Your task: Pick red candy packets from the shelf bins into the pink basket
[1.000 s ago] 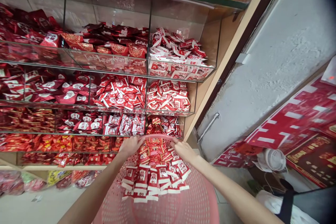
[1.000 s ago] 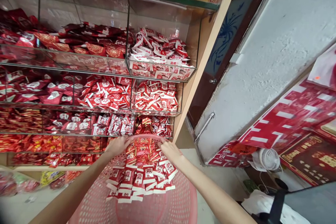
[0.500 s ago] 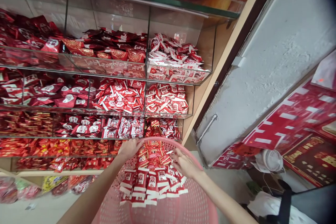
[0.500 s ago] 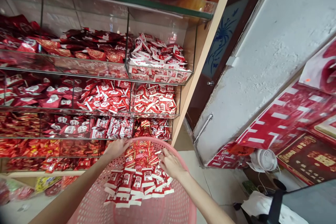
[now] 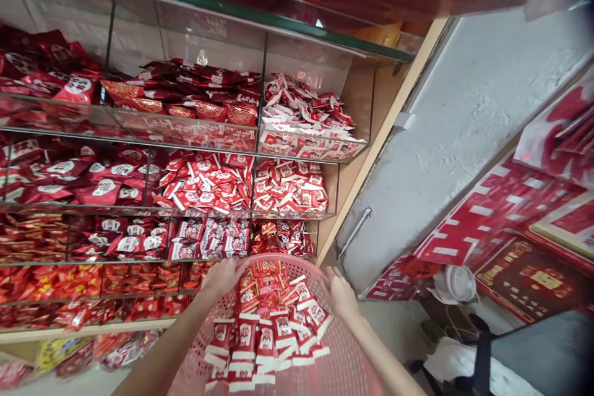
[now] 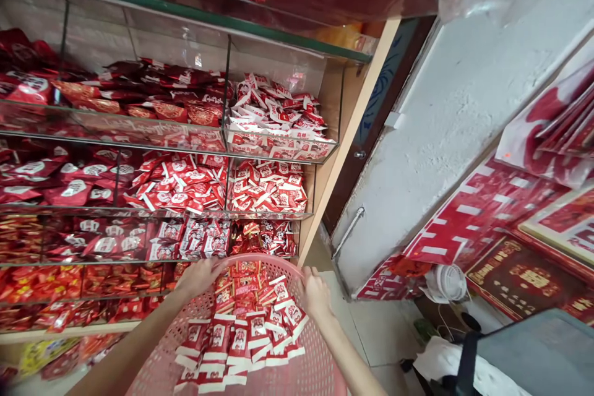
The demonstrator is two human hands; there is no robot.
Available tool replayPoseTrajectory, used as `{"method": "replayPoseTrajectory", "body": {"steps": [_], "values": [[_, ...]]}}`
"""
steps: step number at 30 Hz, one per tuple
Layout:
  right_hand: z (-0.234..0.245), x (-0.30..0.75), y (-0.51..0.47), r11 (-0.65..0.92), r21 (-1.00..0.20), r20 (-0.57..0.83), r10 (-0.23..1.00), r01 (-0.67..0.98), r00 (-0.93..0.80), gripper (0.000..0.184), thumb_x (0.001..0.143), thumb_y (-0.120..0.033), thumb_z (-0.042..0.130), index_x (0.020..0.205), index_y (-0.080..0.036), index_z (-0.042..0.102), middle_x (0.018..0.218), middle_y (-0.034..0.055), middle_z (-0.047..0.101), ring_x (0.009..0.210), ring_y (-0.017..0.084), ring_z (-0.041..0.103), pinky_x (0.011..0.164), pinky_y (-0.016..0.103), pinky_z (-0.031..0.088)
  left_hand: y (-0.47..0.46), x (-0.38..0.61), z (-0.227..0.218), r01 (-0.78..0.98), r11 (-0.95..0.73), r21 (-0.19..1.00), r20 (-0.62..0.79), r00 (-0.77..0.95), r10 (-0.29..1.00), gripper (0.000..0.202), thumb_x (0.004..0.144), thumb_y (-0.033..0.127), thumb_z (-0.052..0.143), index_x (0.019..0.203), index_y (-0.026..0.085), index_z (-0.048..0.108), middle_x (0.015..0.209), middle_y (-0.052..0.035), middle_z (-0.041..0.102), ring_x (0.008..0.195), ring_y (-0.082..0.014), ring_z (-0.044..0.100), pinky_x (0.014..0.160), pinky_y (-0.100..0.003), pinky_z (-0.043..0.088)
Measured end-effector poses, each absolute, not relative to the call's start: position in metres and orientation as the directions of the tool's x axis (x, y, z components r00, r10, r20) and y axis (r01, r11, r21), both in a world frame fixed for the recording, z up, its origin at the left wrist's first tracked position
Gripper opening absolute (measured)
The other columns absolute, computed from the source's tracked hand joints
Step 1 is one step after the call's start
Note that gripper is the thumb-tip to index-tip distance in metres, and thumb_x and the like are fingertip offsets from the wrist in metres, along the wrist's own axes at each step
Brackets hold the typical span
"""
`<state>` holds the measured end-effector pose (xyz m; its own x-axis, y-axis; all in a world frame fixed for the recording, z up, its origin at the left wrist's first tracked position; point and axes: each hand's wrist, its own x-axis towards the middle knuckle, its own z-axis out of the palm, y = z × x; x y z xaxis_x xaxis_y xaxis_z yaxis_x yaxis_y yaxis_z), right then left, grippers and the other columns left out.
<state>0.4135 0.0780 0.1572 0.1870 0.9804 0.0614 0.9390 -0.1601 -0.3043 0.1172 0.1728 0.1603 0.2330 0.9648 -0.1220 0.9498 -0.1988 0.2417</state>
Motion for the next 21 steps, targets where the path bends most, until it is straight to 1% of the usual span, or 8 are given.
{"method": "replayPoseTrajectory", "body": {"steps": [2, 4, 8, 11, 14, 17, 21], "values": [[0.156, 0.417, 0.080, -0.179, -0.361, -0.036, 0.983, 0.915, 0.179, 0.024, 0.090, -0.029, 0.036, 0.106, -0.021, 0.053, 0.100, 0.0077, 0.062, 0.088, 0.020, 0.060, 0.067, 0.026, 0.038, 0.171, 0.118, 0.159, 0.949, -0.194, 0.251, -0.116, 0.228, 0.967, 0.058, 0.088, 0.057, 0.020, 0.092, 0.017, 0.062, 0.091, -0.0140, 0.070, 0.088, -0.0281, 0.065, 0.073, -0.035, 0.046], [0.156, 0.421, 0.082, -0.155, -0.392, -0.057, 0.988, 0.907, 0.144, 0.025, 0.090, -0.027, 0.035, 0.108, -0.022, 0.052, 0.103, 0.0073, 0.063, 0.090, 0.019, 0.060, 0.068, 0.025, 0.037, 0.168, 0.119, 0.159, 0.948, -0.186, 0.257, -0.113, 0.220, 0.969, 0.058, 0.087, 0.058, 0.020, 0.090, 0.018, 0.062, 0.091, -0.0133, 0.070, 0.090, -0.0275, 0.065, 0.074, -0.033, 0.046], [0.154, 0.427, 0.085, -0.107, -0.442, -0.030, 0.994, 0.891, 0.105, 0.027, 0.088, -0.025, 0.036, 0.109, -0.021, 0.052, 0.105, 0.0070, 0.064, 0.092, 0.019, 0.061, 0.070, 0.025, 0.038, 0.165, 0.121, 0.159, 0.960, -0.155, 0.234, -0.125, 0.188, 0.974, 0.057, 0.088, 0.056, 0.021, 0.094, 0.016, 0.061, 0.093, -0.0146, 0.070, 0.092, -0.0272, 0.065, 0.076, -0.033, 0.045], [0.146, 0.430, 0.087, -0.071, -0.480, 0.010, 0.996, 0.874, 0.086, 0.027, 0.086, -0.026, 0.036, 0.107, -0.022, 0.053, 0.103, 0.0070, 0.065, 0.094, 0.021, 0.061, 0.072, 0.026, 0.040, 0.166, 0.121, 0.159, 0.961, -0.173, 0.215, -0.113, 0.200, 0.973, 0.054, 0.089, 0.052, 0.022, 0.099, 0.015, 0.060, 0.094, -0.0146, 0.070, 0.091, -0.0274, 0.065, 0.075, -0.033, 0.046], [0.136, 0.434, 0.088, -0.058, -0.530, 0.037, 0.995, 0.846, 0.092, 0.028, 0.085, -0.028, 0.036, 0.106, -0.022, 0.054, 0.101, 0.0069, 0.066, 0.093, 0.022, 0.062, 0.073, 0.029, 0.043, 0.168, 0.120, 0.157, 0.957, -0.198, 0.210, -0.099, 0.222, 0.970, 0.054, 0.090, 0.052, 0.021, 0.100, 0.016, 0.059, 0.093, -0.0143, 0.070, 0.090, -0.0287, 0.065, 0.074, -0.035, 0.046], [0.126, 0.438, 0.089, -0.030, -0.580, 0.076, 0.993, 0.814, 0.091, 0.029, 0.083, -0.028, 0.037, 0.106, -0.022, 0.055, 0.102, 0.0064, 0.066, 0.096, 0.022, 0.061, 0.078, 0.030, 0.044, 0.170, 0.119, 0.155, 0.949, -0.215, 0.231, -0.097, 0.243, 0.965, 0.051, 0.090, 0.051, 0.023, 0.100, 0.017, 0.060, 0.098, -0.0138, 0.069, 0.094, -0.0275, 0.064, 0.075, -0.034, 0.045], [0.118, 0.438, 0.087, -0.008, -0.611, 0.120, 0.987, 0.791, 0.103, 0.029, 0.083, -0.028, 0.038, 0.103, -0.021, 0.057, 0.101, 0.0067, 0.066, 0.096, 0.022, 0.061, 0.081, 0.032, 0.046, 0.171, 0.117, 0.154, 0.938, -0.223, 0.265, -0.090, 0.254, 0.963, 0.055, 0.089, 0.054, 0.020, 0.099, 0.018, 0.060, 0.094, -0.0134, 0.070, 0.091, -0.0272, 0.065, 0.074, -0.033, 0.045]]}}
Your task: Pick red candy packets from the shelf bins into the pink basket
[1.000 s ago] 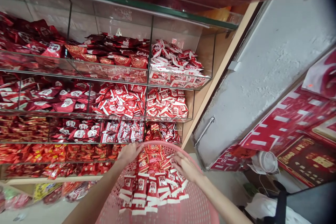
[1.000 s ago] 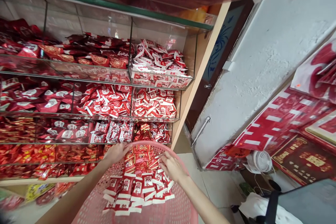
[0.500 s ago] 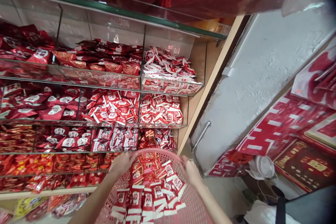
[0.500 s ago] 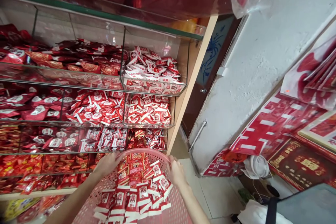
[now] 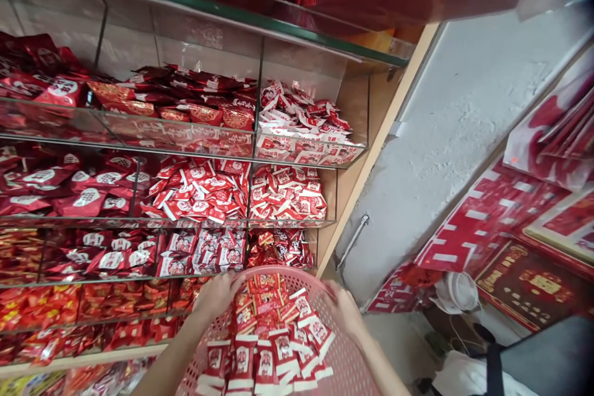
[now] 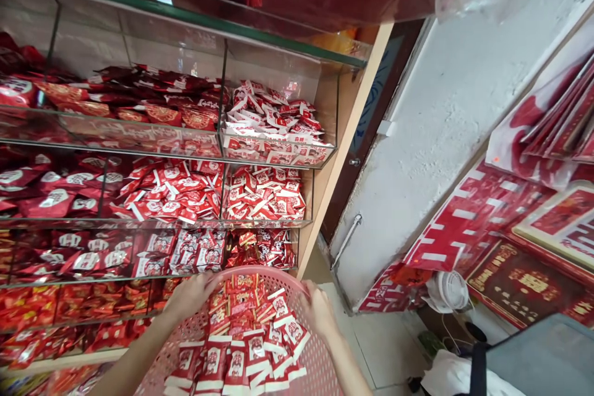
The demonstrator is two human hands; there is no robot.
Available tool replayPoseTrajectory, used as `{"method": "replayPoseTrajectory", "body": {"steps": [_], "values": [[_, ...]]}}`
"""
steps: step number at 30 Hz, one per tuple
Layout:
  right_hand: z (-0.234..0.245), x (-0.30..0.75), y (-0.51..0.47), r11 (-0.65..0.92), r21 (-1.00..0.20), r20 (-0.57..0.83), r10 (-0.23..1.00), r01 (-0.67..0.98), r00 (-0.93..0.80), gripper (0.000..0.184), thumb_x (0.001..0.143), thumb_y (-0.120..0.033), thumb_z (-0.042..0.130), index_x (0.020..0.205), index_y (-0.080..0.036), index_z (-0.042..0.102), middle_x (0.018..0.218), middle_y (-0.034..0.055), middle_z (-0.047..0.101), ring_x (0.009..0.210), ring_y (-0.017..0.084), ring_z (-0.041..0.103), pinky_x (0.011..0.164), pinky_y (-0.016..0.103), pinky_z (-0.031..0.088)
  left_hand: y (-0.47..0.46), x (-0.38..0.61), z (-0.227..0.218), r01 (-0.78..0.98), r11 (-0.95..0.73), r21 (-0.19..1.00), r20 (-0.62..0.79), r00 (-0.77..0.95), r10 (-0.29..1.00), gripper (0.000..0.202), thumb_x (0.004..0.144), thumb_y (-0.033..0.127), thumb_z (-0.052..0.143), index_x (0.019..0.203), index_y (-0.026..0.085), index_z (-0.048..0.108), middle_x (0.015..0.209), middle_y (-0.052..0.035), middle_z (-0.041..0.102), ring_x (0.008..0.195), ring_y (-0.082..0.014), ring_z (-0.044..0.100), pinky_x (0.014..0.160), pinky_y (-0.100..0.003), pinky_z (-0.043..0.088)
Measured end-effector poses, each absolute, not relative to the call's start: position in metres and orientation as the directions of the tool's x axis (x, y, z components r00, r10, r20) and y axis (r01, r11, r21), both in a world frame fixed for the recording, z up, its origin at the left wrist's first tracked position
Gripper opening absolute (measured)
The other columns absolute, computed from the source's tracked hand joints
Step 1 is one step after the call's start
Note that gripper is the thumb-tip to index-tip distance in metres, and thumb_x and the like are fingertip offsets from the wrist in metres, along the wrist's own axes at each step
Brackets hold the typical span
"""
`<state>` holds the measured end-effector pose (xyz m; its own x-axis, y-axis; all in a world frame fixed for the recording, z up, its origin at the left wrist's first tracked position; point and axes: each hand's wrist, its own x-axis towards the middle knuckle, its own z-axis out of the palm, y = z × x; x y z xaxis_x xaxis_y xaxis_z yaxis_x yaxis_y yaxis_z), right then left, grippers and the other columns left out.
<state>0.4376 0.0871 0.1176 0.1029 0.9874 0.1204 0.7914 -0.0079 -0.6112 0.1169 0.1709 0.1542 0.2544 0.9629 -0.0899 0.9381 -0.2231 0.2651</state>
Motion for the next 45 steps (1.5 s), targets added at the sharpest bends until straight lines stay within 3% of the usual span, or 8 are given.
{"method": "replayPoseTrajectory", "body": {"steps": [6, 13, 19, 24, 27, 32, 45], "values": [[0.115, 0.435, 0.085, 0.031, -0.707, 0.300, 0.917, 0.706, 0.261, 0.031, 0.085, -0.034, 0.038, 0.100, -0.019, 0.059, 0.103, 0.0118, 0.064, 0.093, 0.023, 0.062, 0.077, 0.034, 0.050, 0.172, 0.115, 0.157, 0.930, -0.257, 0.263, -0.085, 0.287, 0.954, 0.054, 0.089, 0.053, 0.020, 0.096, 0.017, 0.060, 0.092, -0.0138, 0.071, 0.091, -0.0290, 0.065, 0.073, -0.035, 0.046], [0.131, 0.427, 0.078, 0.070, -0.733, 0.401, 0.848, 0.676, 0.346, 0.032, 0.088, -0.036, 0.037, 0.102, -0.017, 0.058, 0.101, 0.0125, 0.063, 0.089, 0.023, 0.060, 0.077, 0.035, 0.049, 0.174, 0.114, 0.155, 0.928, -0.263, 0.263, -0.067, 0.290, 0.955, 0.056, 0.089, 0.055, 0.020, 0.095, 0.017, 0.060, 0.091, -0.0140, 0.070, 0.090, -0.0279, 0.065, 0.073, -0.034, 0.046], [0.188, 0.414, 0.089, 0.297, -0.615, 0.608, 0.769, 0.730, 0.198, 0.027, 0.090, -0.031, 0.037, 0.102, -0.019, 0.058, 0.097, 0.0100, 0.061, 0.088, 0.020, 0.057, 0.078, 0.033, 0.046, 0.171, 0.117, 0.159, 0.939, -0.241, 0.246, -0.079, 0.268, 0.960, 0.055, 0.089, 0.054, 0.021, 0.097, 0.017, 0.060, 0.091, -0.0140, 0.071, 0.090, -0.0282, 0.065, 0.073, -0.034, 0.046], [0.251, 0.412, 0.120, 0.392, -0.435, 0.761, 0.642, 0.811, 0.098, 0.028, 0.090, -0.030, 0.042, 0.113, -0.020, 0.056, 0.100, 0.0091, 0.058, 0.093, 0.020, 0.054, 0.083, 0.035, 0.044, 0.169, 0.119, 0.164, 0.943, -0.230, 0.242, -0.086, 0.257, 0.963, 0.054, 0.089, 0.053, 0.021, 0.097, 0.016, 0.060, 0.092, -0.0141, 0.071, 0.090, -0.0281, 0.065, 0.073, -0.033, 0.045], [0.273, 0.411, 0.139, 0.414, -0.317, 0.770, 0.638, 0.853, -0.024, 0.030, 0.090, -0.028, 0.042, 0.116, -0.023, 0.056, 0.107, 0.0087, 0.055, 0.101, 0.020, 0.050, 0.087, 0.035, 0.041, 0.170, 0.119, 0.163, 0.942, -0.240, 0.236, -0.081, 0.265, 0.961, 0.055, 0.089, 0.054, 0.021, 0.096, 0.016, 0.061, 0.092, -0.0138, 0.070, 0.090, -0.0284, 0.065, 0.072, -0.034, 0.045], [0.281, 0.411, 0.157, 0.393, -0.218, 0.743, 0.660, 0.893, -0.109, 0.025, 0.091, -0.028, 0.041, 0.100, -0.022, 0.064, 0.098, 0.0075, 0.056, 0.091, 0.020, 0.050, 0.080, 0.033, 0.042, 0.169, 0.118, 0.162, 0.943, -0.245, 0.226, -0.084, 0.269, 0.959, 0.054, 0.089, 0.053, 0.023, 0.101, 0.016, 0.060, 0.092, -0.0139, 0.070, 0.089, -0.0289, 0.065, 0.072, -0.035, 0.045], [0.306, 0.409, 0.150, 0.480, -0.359, 0.838, 0.544, 0.800, 0.049, 0.018, 0.089, -0.027, 0.045, 0.090, -0.019, 0.061, 0.091, 0.0063, 0.059, 0.086, 0.017, 0.056, 0.077, 0.030, 0.045, 0.173, 0.119, 0.153, 0.942, -0.245, 0.227, -0.087, 0.271, 0.959, 0.058, 0.089, 0.056, 0.020, 0.104, 0.017, 0.060, 0.093, -0.0143, 0.070, 0.090, -0.0275, 0.065, 0.075, -0.035, 0.046]]}}
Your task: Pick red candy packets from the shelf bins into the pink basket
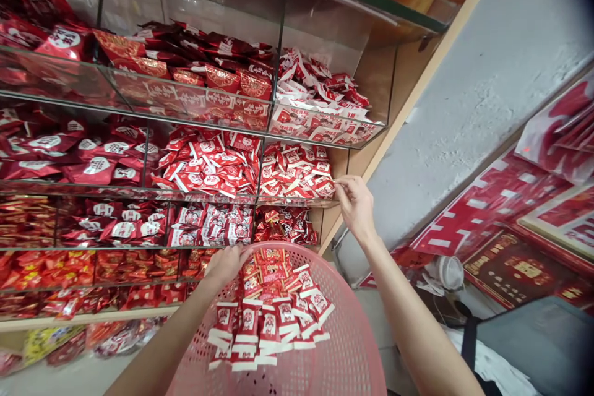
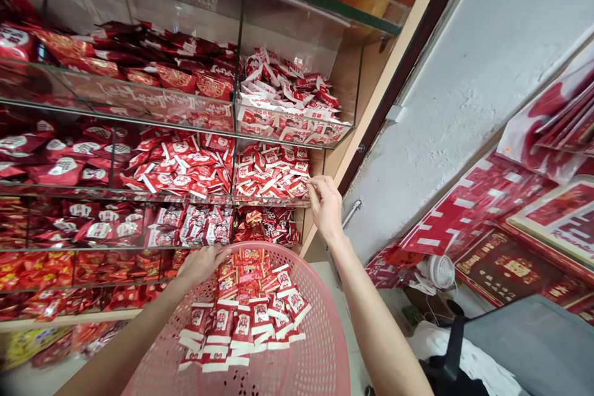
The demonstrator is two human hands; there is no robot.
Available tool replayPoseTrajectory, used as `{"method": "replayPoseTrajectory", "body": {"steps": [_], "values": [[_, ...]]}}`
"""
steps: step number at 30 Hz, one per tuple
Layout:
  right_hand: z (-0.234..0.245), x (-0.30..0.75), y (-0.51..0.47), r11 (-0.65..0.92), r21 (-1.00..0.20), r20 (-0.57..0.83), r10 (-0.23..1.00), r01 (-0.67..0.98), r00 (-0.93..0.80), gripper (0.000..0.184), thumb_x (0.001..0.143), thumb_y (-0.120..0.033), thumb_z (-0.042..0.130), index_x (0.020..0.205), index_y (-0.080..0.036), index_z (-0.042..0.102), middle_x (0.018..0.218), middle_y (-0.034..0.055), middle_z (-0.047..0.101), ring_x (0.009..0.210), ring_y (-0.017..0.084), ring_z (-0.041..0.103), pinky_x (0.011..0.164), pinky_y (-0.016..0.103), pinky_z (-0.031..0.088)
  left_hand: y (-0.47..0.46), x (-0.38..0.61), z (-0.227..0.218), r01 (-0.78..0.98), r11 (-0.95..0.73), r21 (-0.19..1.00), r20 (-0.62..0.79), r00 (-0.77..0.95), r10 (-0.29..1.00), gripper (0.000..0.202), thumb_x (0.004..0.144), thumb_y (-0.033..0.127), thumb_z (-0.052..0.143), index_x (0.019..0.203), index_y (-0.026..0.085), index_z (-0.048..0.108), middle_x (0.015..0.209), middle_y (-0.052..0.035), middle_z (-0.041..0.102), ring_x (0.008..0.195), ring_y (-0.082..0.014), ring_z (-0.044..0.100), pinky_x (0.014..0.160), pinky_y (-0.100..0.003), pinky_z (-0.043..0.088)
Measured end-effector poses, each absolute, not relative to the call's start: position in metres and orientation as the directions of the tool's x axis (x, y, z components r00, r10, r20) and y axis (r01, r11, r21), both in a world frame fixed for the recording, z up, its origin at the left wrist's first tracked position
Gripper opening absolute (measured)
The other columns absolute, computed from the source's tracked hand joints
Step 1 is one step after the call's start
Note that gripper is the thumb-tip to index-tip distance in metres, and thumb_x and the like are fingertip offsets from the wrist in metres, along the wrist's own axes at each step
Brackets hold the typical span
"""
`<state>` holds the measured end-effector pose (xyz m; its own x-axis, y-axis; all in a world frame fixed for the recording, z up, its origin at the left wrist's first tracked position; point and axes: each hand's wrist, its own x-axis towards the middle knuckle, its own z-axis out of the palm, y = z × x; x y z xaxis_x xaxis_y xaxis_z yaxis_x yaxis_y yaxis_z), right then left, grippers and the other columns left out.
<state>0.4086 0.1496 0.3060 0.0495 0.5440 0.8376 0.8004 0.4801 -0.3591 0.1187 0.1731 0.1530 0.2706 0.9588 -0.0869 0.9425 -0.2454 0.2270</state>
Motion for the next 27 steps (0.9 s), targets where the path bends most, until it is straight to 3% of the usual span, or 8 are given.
{"method": "replayPoseTrajectory", "body": {"steps": [3, 6, 8, 10, 13, 16, 22, 27], "values": [[0.303, 0.401, 0.127, 0.501, -0.458, 0.821, 0.555, 0.734, 0.133, 0.019, 0.089, -0.030, 0.046, 0.093, -0.019, 0.060, 0.094, 0.0072, 0.061, 0.086, 0.017, 0.057, 0.075, 0.031, 0.046, 0.173, 0.119, 0.154, 0.940, -0.255, 0.227, -0.090, 0.281, 0.956, 0.061, 0.088, 0.058, 0.018, 0.105, 0.017, 0.059, 0.093, -0.0142, 0.070, 0.090, -0.0276, 0.065, 0.074, -0.035, 0.046], [0.283, 0.392, 0.104, 0.477, -0.652, 0.676, 0.718, 0.590, 0.166, 0.021, 0.088, -0.035, 0.048, 0.096, -0.019, 0.059, 0.087, 0.0047, 0.062, 0.073, 0.014, 0.057, 0.064, 0.026, 0.046, 0.173, 0.118, 0.153, 0.938, -0.260, 0.227, -0.088, 0.286, 0.954, 0.061, 0.088, 0.058, 0.018, 0.106, 0.016, 0.059, 0.094, -0.0144, 0.070, 0.090, -0.0278, 0.065, 0.074, -0.035, 0.046], [0.261, 0.386, 0.092, 0.416, -0.760, 0.499, 0.866, 0.500, 0.037, 0.023, 0.089, -0.037, 0.047, 0.094, -0.019, 0.059, 0.079, 0.0019, 0.061, 0.064, 0.012, 0.054, 0.059, 0.023, 0.045, 0.173, 0.118, 0.153, 0.938, -0.258, 0.229, -0.089, 0.285, 0.955, 0.061, 0.088, 0.058, 0.018, 0.105, 0.016, 0.059, 0.094, -0.0143, 0.070, 0.090, -0.0280, 0.065, 0.074, -0.034, 0.046], [0.235, 0.380, 0.085, 0.346, -0.806, 0.312, 0.938, 0.480, -0.151, 0.025, 0.089, -0.039, 0.044, 0.089, -0.018, 0.060, 0.076, 0.0007, 0.061, 0.065, 0.011, 0.053, 0.060, 0.023, 0.045, 0.172, 0.118, 0.153, 0.939, -0.256, 0.231, -0.088, 0.282, 0.955, 0.061, 0.088, 0.058, 0.018, 0.105, 0.016, 0.059, 0.095, -0.0144, 0.070, 0.090, -0.0279, 0.065, 0.074, -0.034, 0.046], [0.196, 0.371, 0.082, 0.289, -0.812, 0.116, 0.931, 0.508, -0.345, 0.026, 0.089, -0.037, 0.044, 0.082, -0.018, 0.060, 0.074, -0.0002, 0.060, 0.068, 0.012, 0.053, 0.062, 0.023, 0.045, 0.171, 0.118, 0.154, 0.938, -0.262, 0.226, -0.081, 0.286, 0.955, 0.059, 0.089, 0.057, 0.018, 0.106, 0.016, 0.058, 0.096, -0.0143, 0.069, 0.091, -0.0276, 0.065, 0.075, -0.034, 0.046], [0.166, 0.361, 0.085, 0.273, -0.814, 0.020, 0.895, 0.513, -0.445, 0.021, 0.088, -0.031, 0.046, 0.080, -0.017, 0.061, 0.073, -0.0006, 0.060, 0.067, 0.012, 0.053, 0.062, 0.022, 0.043, 0.170, 0.118, 0.154, 0.940, -0.268, 0.211, -0.078, 0.289, 0.954, 0.057, 0.090, 0.055, 0.019, 0.108, 0.016, 0.057, 0.095, -0.0139, 0.070, 0.089, -0.0273, 0.065, 0.074, -0.034, 0.046], [0.143, 0.334, 0.088, 0.274, -0.771, -0.045, 0.878, 0.576, -0.477, 0.015, 0.084, -0.020, 0.049, 0.079, -0.016, 0.062, 0.072, -0.0009, 0.060, 0.066, 0.011, 0.052, 0.061, 0.020, 0.039, 0.172, 0.118, 0.151, 0.940, -0.276, 0.199, -0.055, 0.292, 0.955, 0.054, 0.090, 0.053, 0.022, 0.104, 0.016, 0.058, 0.094, -0.0132, 0.070, 0.088, -0.0279, 0.065, 0.072, -0.035, 0.047], [0.134, 0.317, 0.077, 0.298, -0.696, 0.021, 0.917, 0.653, -0.397, 0.013, 0.084, -0.018, 0.049, 0.084, -0.018, 0.062, 0.076, 0.0002, 0.063, 0.069, 0.012, 0.055, 0.064, 0.021, 0.038, 0.171, 0.118, 0.152, 0.940, -0.278, 0.199, -0.052, 0.293, 0.955, 0.056, 0.089, 0.055, 0.020, 0.103, 0.016, 0.059, 0.090, -0.0138, 0.070, 0.086, -0.0294, 0.066, 0.071, -0.037, 0.047]]}}
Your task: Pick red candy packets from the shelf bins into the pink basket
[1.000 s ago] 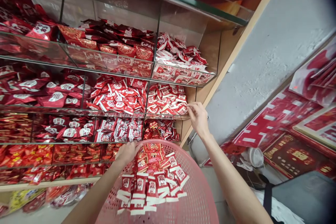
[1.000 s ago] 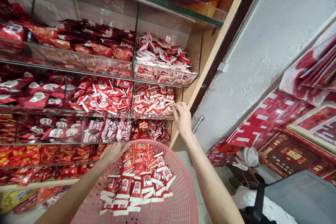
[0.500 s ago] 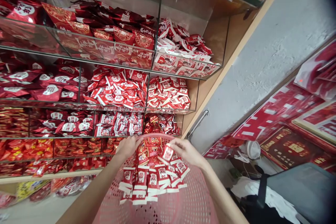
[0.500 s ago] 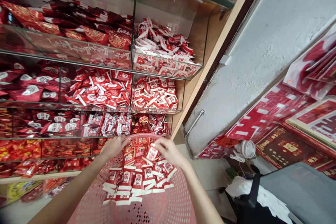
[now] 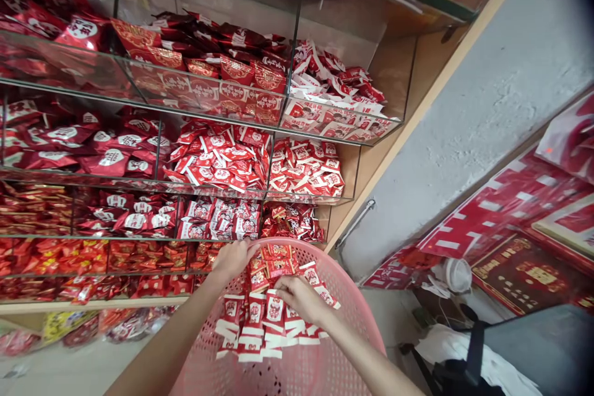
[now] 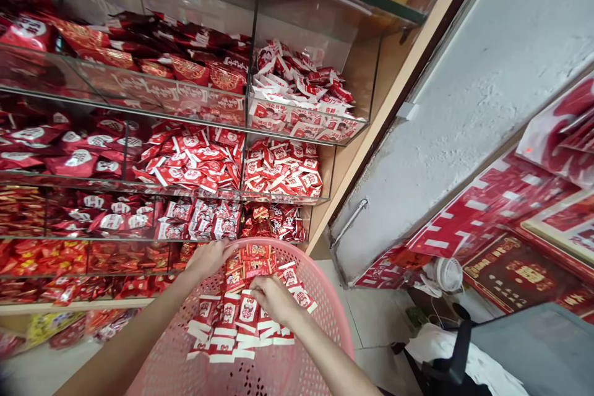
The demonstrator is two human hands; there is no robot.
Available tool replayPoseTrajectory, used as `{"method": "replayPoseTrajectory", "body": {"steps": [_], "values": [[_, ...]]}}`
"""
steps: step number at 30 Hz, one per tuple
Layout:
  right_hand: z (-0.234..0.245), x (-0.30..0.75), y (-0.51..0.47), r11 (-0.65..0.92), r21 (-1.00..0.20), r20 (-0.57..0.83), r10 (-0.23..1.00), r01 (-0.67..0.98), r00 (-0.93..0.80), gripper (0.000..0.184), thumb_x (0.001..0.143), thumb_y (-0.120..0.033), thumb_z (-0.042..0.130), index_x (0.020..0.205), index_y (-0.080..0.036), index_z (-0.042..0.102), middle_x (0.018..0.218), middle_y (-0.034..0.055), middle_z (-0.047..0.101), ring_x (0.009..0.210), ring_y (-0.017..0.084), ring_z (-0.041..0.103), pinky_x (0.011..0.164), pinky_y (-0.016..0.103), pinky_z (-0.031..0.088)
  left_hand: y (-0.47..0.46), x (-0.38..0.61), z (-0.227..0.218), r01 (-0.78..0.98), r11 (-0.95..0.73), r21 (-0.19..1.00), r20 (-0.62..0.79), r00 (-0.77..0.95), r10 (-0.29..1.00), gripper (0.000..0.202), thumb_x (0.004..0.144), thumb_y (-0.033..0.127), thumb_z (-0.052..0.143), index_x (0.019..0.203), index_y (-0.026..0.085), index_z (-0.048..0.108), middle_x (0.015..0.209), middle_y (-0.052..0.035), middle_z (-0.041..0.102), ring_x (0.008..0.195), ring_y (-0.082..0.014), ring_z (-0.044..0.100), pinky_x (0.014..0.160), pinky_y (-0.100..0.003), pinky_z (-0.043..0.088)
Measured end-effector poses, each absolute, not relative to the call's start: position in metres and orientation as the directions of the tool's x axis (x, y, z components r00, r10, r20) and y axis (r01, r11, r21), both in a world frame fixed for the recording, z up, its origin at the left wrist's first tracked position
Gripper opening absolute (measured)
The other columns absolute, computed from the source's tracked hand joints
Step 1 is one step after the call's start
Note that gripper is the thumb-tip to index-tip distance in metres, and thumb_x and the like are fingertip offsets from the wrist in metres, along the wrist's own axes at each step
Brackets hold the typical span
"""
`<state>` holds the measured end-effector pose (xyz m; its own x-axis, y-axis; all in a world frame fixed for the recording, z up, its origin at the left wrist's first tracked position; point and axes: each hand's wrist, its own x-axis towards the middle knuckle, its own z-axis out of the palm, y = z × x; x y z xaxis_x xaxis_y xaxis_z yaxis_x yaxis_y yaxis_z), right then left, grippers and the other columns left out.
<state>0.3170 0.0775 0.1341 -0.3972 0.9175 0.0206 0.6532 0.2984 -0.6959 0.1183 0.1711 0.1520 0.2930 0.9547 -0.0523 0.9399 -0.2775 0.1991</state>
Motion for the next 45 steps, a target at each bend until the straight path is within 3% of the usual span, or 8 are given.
{"method": "replayPoseTrajectory", "body": {"steps": [10, 15, 19, 24, 33, 38, 41, 45], "values": [[0.162, 0.327, 0.065, 0.318, -0.724, 0.080, 0.920, 0.613, -0.383, 0.015, 0.089, -0.025, 0.046, 0.080, -0.017, 0.056, 0.068, -0.0028, 0.056, 0.061, 0.010, 0.050, 0.057, 0.020, 0.037, 0.171, 0.118, 0.151, 0.937, -0.282, 0.208, -0.051, 0.298, 0.953, 0.058, 0.089, 0.056, 0.018, 0.103, 0.016, 0.058, 0.090, -0.0138, 0.070, 0.085, -0.0284, 0.066, 0.071, -0.036, 0.046], [0.160, 0.320, 0.036, 0.475, -0.410, 0.263, 0.879, 0.779, -0.397, 0.015, 0.091, -0.015, 0.037, 0.090, -0.020, 0.051, 0.095, 0.0032, 0.058, 0.072, 0.012, 0.056, 0.064, 0.023, 0.043, 0.170, 0.118, 0.151, 0.938, -0.277, 0.208, -0.052, 0.293, 0.955, 0.058, 0.089, 0.056, 0.018, 0.103, 0.016, 0.058, 0.091, -0.0137, 0.069, 0.085, -0.0278, 0.066, 0.071, -0.036, 0.046], [0.139, 0.315, 0.023, 0.543, -0.125, 0.226, 0.831, 0.830, -0.509, 0.017, 0.087, -0.007, 0.039, 0.086, -0.020, 0.050, 0.096, 0.0022, 0.058, 0.066, 0.011, 0.056, 0.058, 0.022, 0.043, 0.169, 0.119, 0.153, 0.938, -0.274, 0.211, -0.064, 0.293, 0.954, 0.056, 0.089, 0.054, 0.019, 0.106, 0.016, 0.058, 0.092, -0.0141, 0.069, 0.086, -0.0278, 0.065, 0.073, -0.037, 0.046], [0.128, 0.312, 0.019, 0.614, 0.025, 0.181, 0.774, 0.789, -0.607, 0.015, 0.084, -0.006, 0.044, 0.079, -0.020, 0.047, 0.091, 0.0008, 0.057, 0.065, 0.012, 0.056, 0.056, 0.022, 0.043, 0.169, 0.119, 0.154, 0.939, -0.260, 0.224, -0.070, 0.281, 0.957, 0.058, 0.090, 0.054, 0.018, 0.104, 0.016, 0.059, 0.091, -0.0139, 0.069, 0.086, -0.0269, 0.065, 0.073, -0.035, 0.046], [0.112, 0.313, 0.020, 0.656, 0.003, 0.149, 0.746, 0.755, -0.649, 0.013, 0.086, -0.008, 0.040, 0.082, -0.019, 0.046, 0.101, 0.0029, 0.056, 0.058, 0.009, 0.056, 0.052, 0.021, 0.045, 0.169, 0.119, 0.154, 0.943, -0.246, 0.223, -0.083, 0.270, 0.959, 0.059, 0.089, 0.056, 0.019, 0.105, 0.016, 0.059, 0.092, -0.0147, 0.069, 0.086, -0.0276, 0.065, 0.074, -0.036, 0.045], [0.131, 0.311, 0.026, 0.649, -0.048, 0.188, 0.752, 0.759, -0.632, 0.013, 0.089, -0.032, 0.048, 0.089, -0.019, 0.050, 0.099, 0.0037, 0.060, 0.063, 0.013, 0.060, 0.054, 0.025, 0.048, 0.168, 0.120, 0.154, 0.943, -0.239, 0.231, -0.069, 0.261, 0.963, 0.057, 0.089, 0.055, 0.019, 0.105, 0.016, 0.059, 0.094, -0.0140, 0.069, 0.088, -0.0267, 0.065, 0.074, -0.034, 0.045], [0.175, 0.317, 0.044, 0.632, -0.129, 0.304, 0.759, 0.764, -0.575, 0.020, 0.093, -0.033, 0.039, 0.093, -0.019, 0.052, 0.096, 0.0056, 0.061, 0.068, 0.014, 0.062, 0.056, 0.025, 0.049, 0.168, 0.120, 0.152, 0.939, -0.249, 0.238, -0.052, 0.268, 0.962, 0.057, 0.089, 0.054, 0.019, 0.105, 0.016, 0.058, 0.094, -0.0145, 0.069, 0.088, -0.0271, 0.065, 0.073, -0.035, 0.046], [0.252, 0.340, 0.089, 0.583, -0.288, 0.586, 0.735, 0.760, -0.342, 0.021, 0.093, -0.023, 0.036, 0.099, -0.019, 0.056, 0.098, 0.0072, 0.060, 0.089, 0.016, 0.059, 0.078, 0.030, 0.048, 0.169, 0.120, 0.153, 0.945, -0.233, 0.231, -0.071, 0.255, 0.964, 0.056, 0.089, 0.054, 0.021, 0.104, 0.015, 0.059, 0.093, -0.0147, 0.069, 0.088, -0.0273, 0.065, 0.072, -0.034, 0.046]]}}
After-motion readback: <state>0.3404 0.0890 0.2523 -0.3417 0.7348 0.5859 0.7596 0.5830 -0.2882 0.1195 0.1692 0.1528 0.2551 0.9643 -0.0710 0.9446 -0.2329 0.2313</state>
